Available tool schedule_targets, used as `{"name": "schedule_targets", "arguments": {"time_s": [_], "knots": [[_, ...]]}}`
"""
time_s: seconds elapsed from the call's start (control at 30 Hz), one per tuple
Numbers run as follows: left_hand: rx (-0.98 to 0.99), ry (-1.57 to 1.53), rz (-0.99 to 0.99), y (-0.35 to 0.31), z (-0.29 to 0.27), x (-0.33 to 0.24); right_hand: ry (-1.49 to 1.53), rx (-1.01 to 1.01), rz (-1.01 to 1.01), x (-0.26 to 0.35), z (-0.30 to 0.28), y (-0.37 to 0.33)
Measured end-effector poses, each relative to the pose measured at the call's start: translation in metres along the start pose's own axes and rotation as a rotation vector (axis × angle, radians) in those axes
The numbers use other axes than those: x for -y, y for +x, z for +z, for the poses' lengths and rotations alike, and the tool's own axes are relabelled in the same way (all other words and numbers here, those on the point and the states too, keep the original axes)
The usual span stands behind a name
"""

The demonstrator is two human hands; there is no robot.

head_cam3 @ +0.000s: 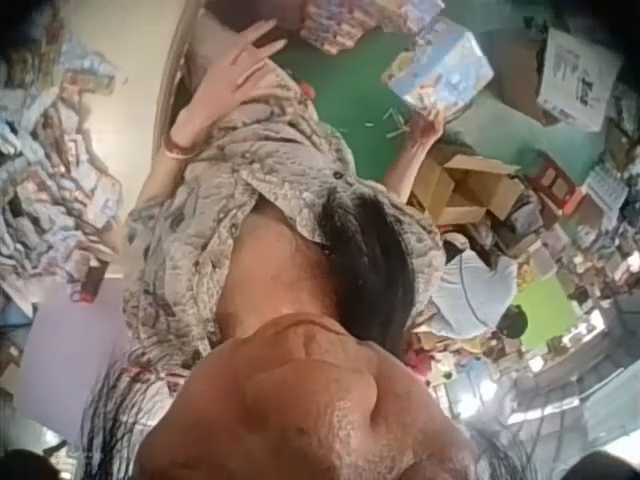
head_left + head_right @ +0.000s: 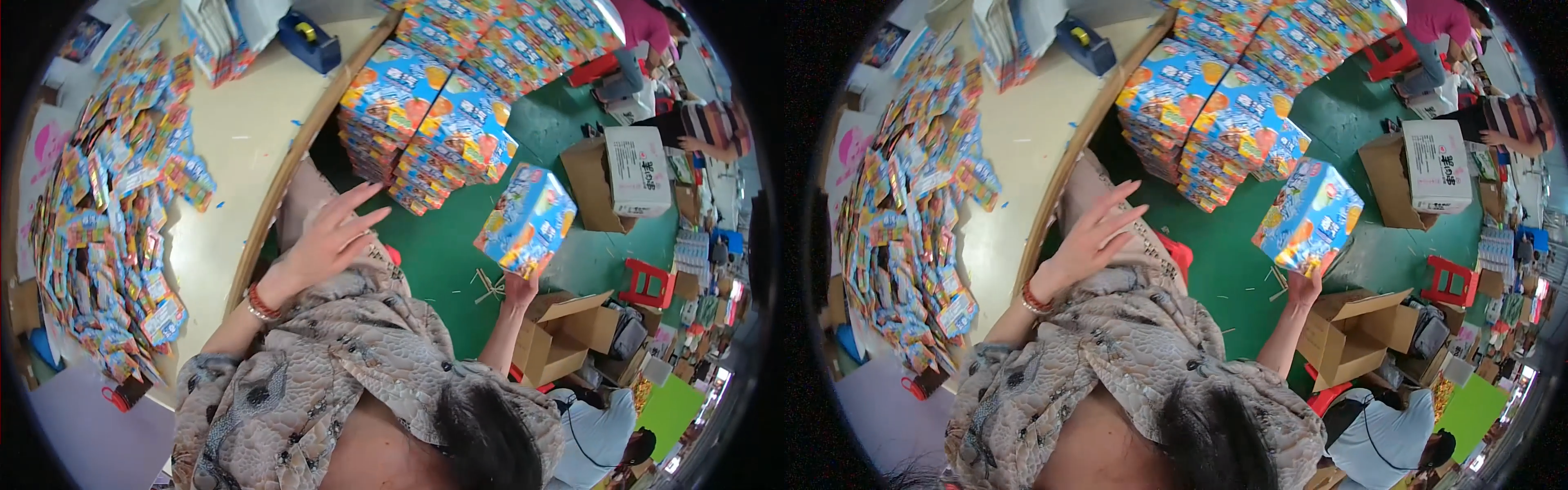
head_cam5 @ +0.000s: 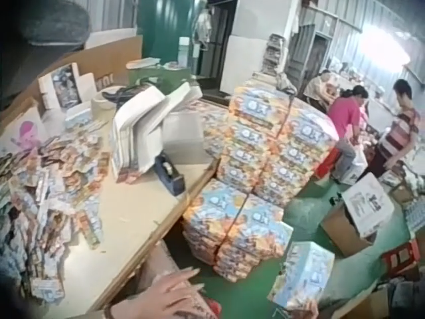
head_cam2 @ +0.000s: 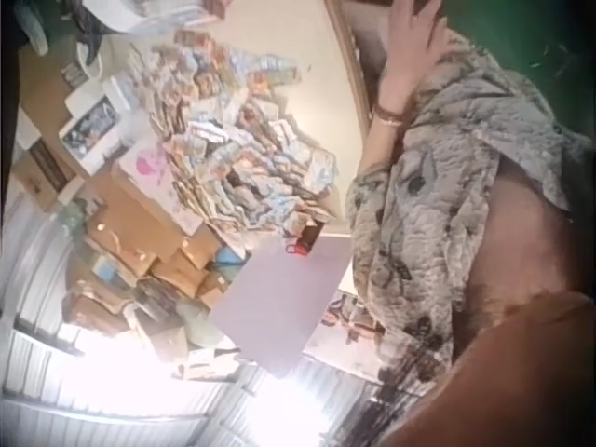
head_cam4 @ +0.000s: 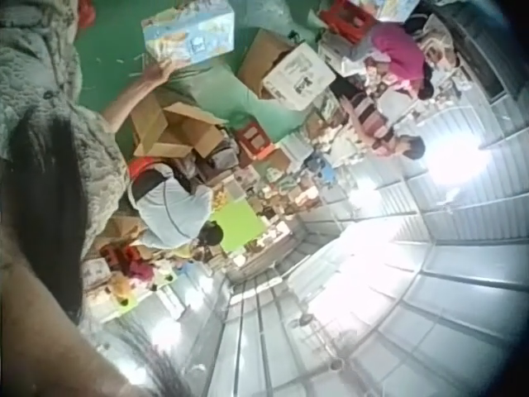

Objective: Manually organizing and packing small card packets into retail display boxes.

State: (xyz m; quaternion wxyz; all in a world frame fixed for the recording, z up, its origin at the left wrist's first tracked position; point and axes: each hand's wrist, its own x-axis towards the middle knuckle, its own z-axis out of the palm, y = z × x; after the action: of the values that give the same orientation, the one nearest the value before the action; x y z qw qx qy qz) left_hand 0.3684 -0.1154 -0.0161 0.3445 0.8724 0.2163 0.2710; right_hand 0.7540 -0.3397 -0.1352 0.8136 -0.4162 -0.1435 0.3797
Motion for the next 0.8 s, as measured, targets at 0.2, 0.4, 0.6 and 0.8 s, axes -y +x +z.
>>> {"name": "schedule_targets", "arguments": {"time_s": [0.2, 0.4, 0.6, 0.8], "knots": [[0.091, 0.071, -0.213, -0.024, 0.008, 0.010, -0.075, -0.154, 0.278, -0.036, -0.090, 0.073], [0.017, 0.141, -0.410, -0.038, 0.007, 0.004, -0.172, -0.018, 0.174, -0.080, -0.104, 0.203], [-0.033, 0.201, -0.625, -0.058, 0.019, -0.007, -0.208, -0.141, 0.327, -0.142, -0.089, 0.291], [-0.069, 0.150, -0.693, -0.055, 0.030, -0.008, -0.548, -0.479, 0.511, -0.213, -0.157, 0.324]]}}
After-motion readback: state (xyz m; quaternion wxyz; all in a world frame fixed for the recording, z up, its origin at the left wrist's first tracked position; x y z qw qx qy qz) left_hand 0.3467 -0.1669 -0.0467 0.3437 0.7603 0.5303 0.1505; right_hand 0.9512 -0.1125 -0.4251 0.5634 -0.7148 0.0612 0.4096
